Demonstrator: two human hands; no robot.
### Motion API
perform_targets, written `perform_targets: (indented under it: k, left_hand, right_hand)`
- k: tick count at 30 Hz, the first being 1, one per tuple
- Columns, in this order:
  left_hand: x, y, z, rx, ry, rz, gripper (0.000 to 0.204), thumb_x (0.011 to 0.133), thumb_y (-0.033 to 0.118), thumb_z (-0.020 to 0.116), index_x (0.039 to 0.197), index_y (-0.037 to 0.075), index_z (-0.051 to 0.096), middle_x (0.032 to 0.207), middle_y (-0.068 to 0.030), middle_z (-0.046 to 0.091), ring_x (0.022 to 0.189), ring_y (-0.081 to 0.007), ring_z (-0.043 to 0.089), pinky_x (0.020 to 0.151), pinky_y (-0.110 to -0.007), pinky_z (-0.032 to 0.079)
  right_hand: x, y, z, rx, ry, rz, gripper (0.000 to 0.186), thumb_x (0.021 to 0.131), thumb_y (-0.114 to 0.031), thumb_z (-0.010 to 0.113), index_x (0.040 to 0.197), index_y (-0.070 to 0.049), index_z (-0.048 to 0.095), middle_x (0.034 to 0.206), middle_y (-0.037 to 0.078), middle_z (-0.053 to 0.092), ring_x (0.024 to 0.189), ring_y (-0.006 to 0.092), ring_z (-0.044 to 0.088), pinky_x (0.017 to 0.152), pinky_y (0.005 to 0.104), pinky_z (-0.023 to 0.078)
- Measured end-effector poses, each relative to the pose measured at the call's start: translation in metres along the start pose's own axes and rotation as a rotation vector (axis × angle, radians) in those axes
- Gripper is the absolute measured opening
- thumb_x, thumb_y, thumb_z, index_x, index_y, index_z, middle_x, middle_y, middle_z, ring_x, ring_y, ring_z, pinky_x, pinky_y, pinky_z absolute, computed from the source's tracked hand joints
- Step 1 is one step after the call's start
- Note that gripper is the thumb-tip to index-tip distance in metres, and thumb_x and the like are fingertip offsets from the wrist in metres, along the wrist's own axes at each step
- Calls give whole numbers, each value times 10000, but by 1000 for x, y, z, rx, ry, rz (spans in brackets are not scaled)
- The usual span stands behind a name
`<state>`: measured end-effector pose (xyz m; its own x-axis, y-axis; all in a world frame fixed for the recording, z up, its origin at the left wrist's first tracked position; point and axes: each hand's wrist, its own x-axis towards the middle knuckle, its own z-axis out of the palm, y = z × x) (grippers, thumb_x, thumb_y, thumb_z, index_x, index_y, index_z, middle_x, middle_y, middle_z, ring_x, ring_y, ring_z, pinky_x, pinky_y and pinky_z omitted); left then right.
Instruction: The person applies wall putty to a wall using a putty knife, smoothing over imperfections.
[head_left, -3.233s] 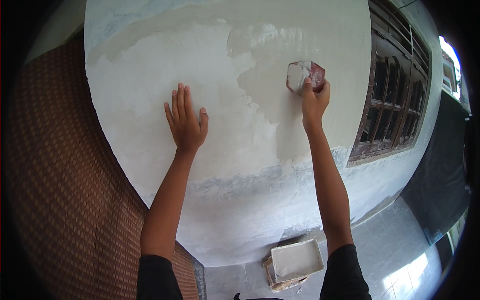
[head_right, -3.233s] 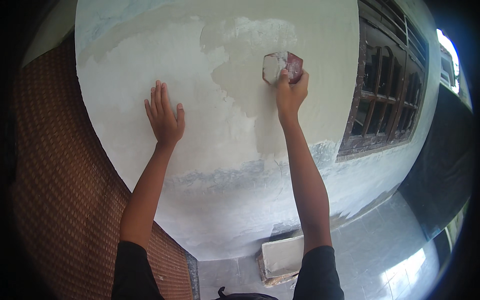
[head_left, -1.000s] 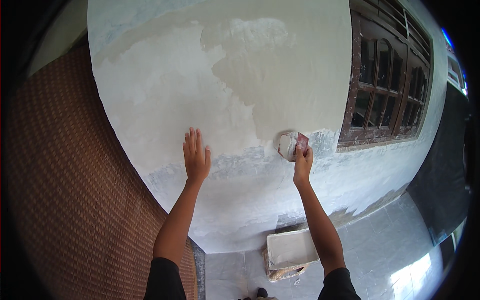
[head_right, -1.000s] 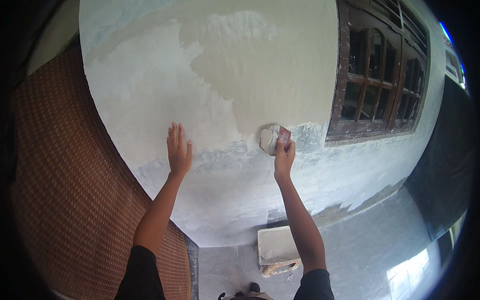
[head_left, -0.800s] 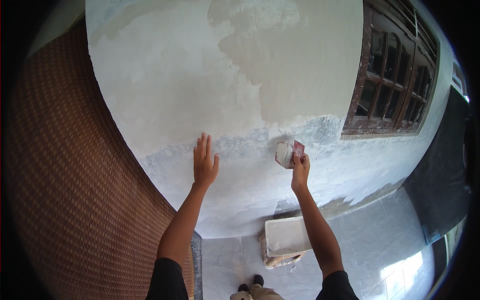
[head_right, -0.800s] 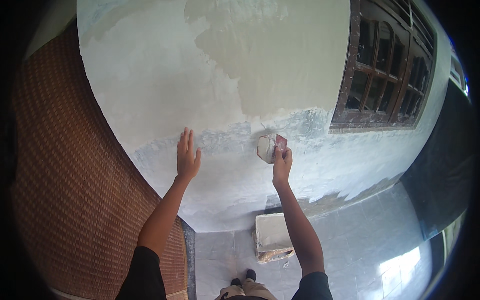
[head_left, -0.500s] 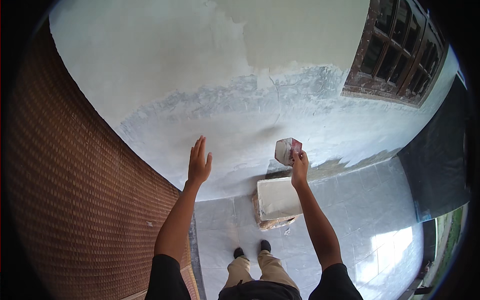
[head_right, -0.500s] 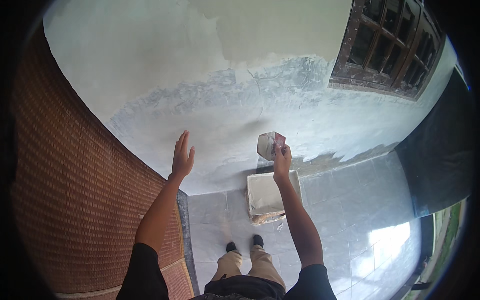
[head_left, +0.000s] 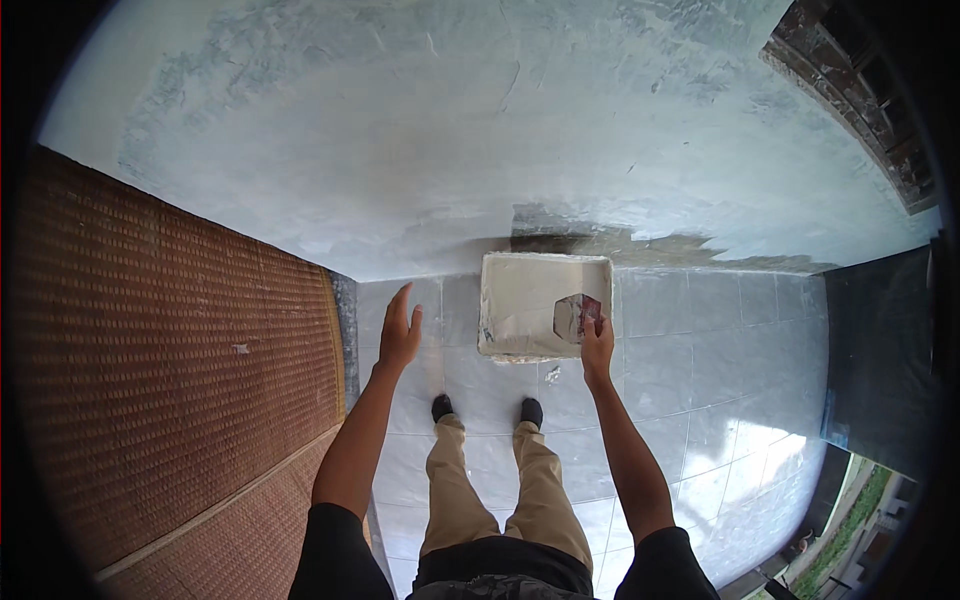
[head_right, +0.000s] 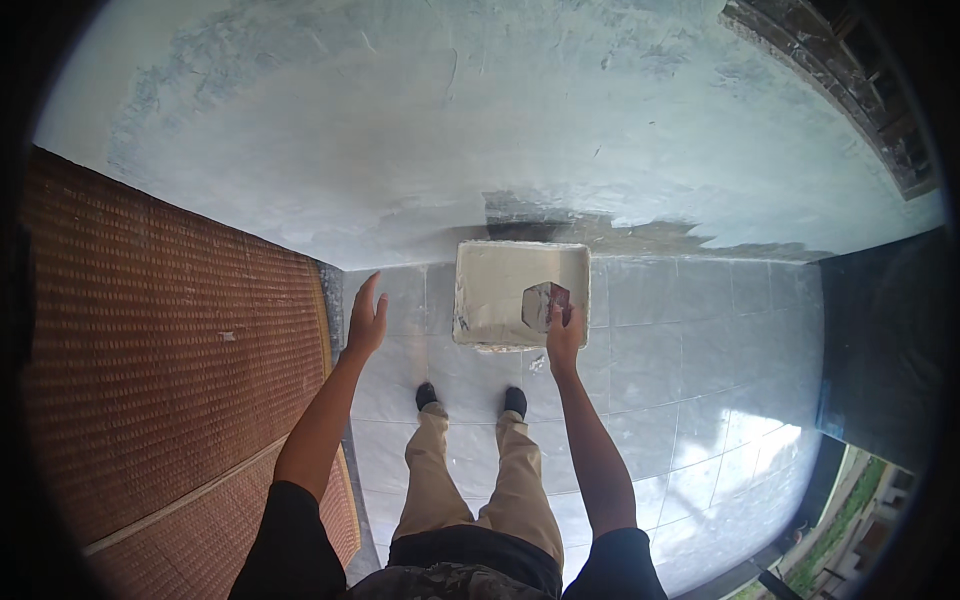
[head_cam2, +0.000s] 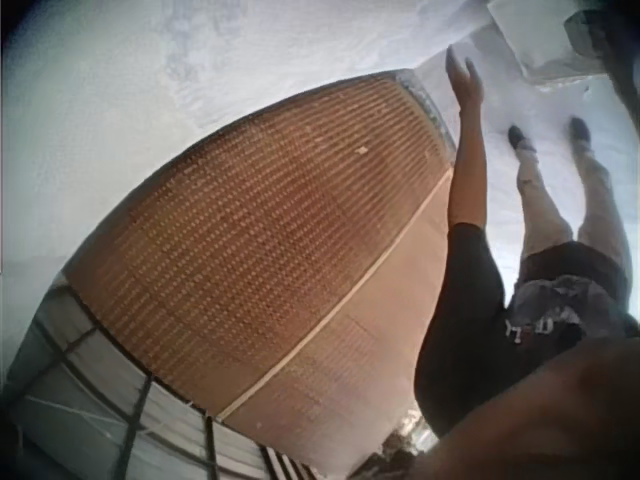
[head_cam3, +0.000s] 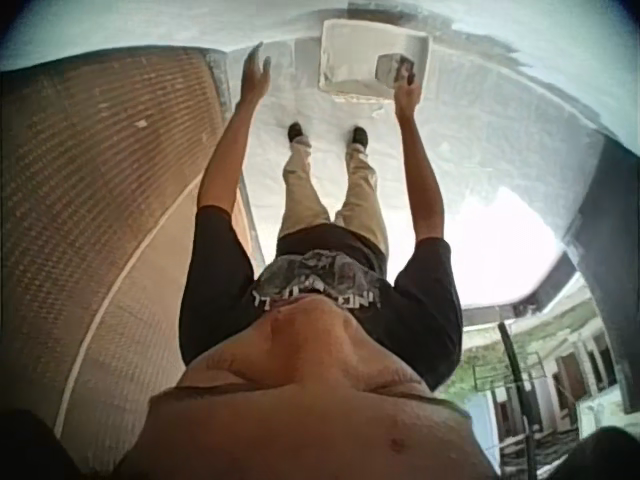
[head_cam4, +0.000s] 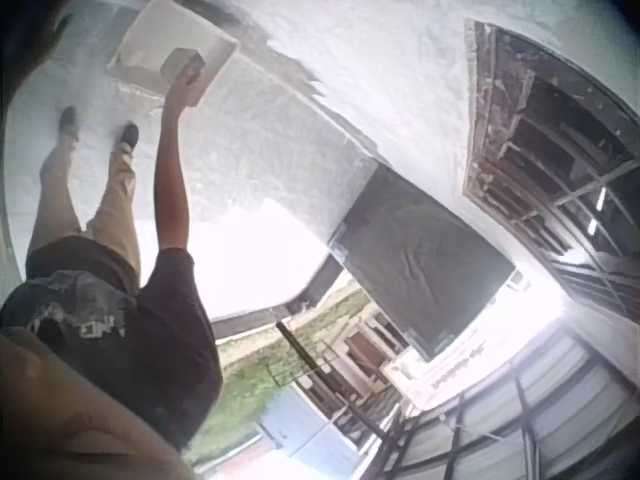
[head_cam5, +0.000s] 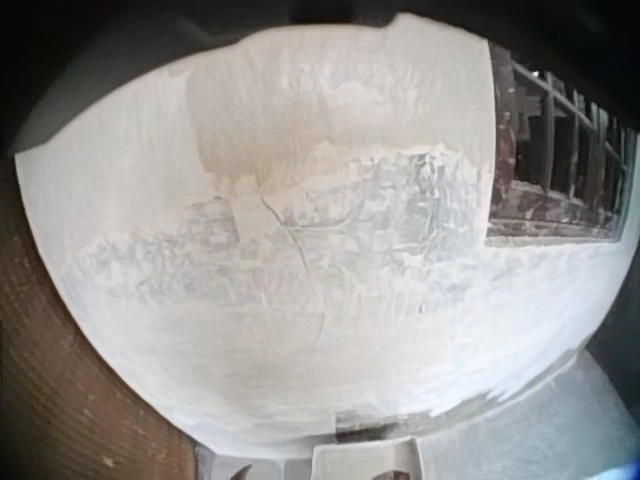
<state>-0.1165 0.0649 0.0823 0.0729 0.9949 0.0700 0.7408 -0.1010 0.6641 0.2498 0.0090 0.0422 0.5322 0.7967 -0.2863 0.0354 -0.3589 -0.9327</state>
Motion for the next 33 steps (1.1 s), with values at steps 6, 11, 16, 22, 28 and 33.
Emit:
perform_targets:
  k: [6,11,16,22,28,33]
  left_hand:
    - [-55,-6,107,-189,-31,-161,484,1010,181,492,1454,6,412,1447,-212,478,1356,-360,446,1134,-429,345]
    - [-92,-16,167,-285,-39,-282,478,1010,182,493,1447,0,419,1442,-220,482,1360,-352,450,1129,-421,352]
    - [-111,-39,197,-351,-44,-391,493,1007,170,490,1463,4,400,1459,-211,472,1371,-343,444,1132,-416,348]
    - [-112,-44,222,-483,-66,-408,519,1004,159,490,1490,18,372,1491,-201,445,1389,-332,426,1146,-418,330]
    - [-112,-49,226,-472,-109,-332,537,1016,172,493,1510,21,348,1513,-200,425,1405,-328,404,1164,-413,307]
    - [-112,-51,222,-466,-130,-308,543,1023,185,493,1515,20,338,1514,-200,422,1415,-327,389,1168,-410,301]
  right_hand:
    - [5,55,1,-251,-108,-115,240,1001,-171,563,1156,12,569,961,187,692,884,264,694,791,386,517]
    - [8,94,29,-318,-189,-158,238,993,-163,570,1162,5,558,951,212,705,873,324,712,756,407,528]
    - [-6,104,74,-344,-227,-172,243,993,-156,551,1177,4,554,957,227,700,876,372,698,761,412,525]
    - [-3,119,94,-366,-191,-221,257,989,-156,554,1185,10,557,950,235,695,865,378,692,762,408,522]
    - [-11,130,107,-399,-189,-263,243,986,-136,548,1180,7,568,945,239,693,870,402,686,760,429,518]
    - [-15,124,117,-397,-161,-266,205,981,-104,540,1152,8,557,917,255,688,841,432,687,738,456,521]
